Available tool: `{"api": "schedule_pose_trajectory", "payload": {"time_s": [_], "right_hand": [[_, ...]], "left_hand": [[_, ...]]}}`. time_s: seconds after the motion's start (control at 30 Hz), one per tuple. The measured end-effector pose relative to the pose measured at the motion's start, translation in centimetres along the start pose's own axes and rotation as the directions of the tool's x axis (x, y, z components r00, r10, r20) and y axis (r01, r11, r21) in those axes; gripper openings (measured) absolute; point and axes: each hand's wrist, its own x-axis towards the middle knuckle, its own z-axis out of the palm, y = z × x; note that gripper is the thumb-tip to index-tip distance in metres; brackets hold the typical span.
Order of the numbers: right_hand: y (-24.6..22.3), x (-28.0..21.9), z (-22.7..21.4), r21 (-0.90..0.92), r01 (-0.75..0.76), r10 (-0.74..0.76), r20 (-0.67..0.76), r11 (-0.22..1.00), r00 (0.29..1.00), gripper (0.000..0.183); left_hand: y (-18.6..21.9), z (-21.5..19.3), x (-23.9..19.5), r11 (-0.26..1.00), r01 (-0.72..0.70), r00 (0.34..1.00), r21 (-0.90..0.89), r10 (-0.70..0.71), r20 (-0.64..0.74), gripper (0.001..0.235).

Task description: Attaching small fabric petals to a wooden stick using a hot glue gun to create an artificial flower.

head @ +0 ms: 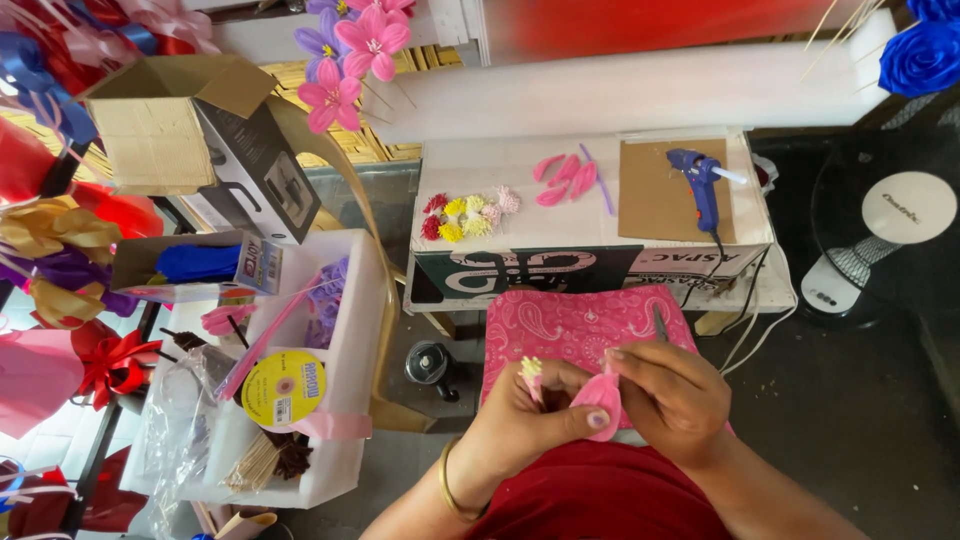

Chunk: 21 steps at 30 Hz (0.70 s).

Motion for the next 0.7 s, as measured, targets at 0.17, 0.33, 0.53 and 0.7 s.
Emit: {"api": "schedule_pose_trajectory", "payload": {"time_s": [0.17,0.33,0.53,0.7], "right_hand": [[0.5,0.3,-0.3,0.051,0.051,-0.05,-0.006,0.997,0.999,0.017],[1.6,-0.2,-0.1,0.035,0.128,-0.13,0.036,0.991,0.991,0.024],[2.2,-0.5,0.4,0.003,0.192,-0.192,0.047,0.981,0.98,0.026],[2.3,-0.3,0.8,-0.081,0.154,-0.153,0.012,0.985,0.988,0.021]], "left_hand": [[0.0,-0.1,0.7,0.988,-0.09,0.993,0.125,0.08,0.084,0.031],[-0.6,0.0,1.8,0.998,0.035,0.999,-0.044,-0.034,0.032,0.039],[-1.7,-1.0,2.3,0.975,0.173,0.984,-0.139,-0.176,-0.012,0.023],[-1.5,-1.0,2.2,0.998,0.058,0.998,-0.029,-0.059,-0.018,0.029]]}}
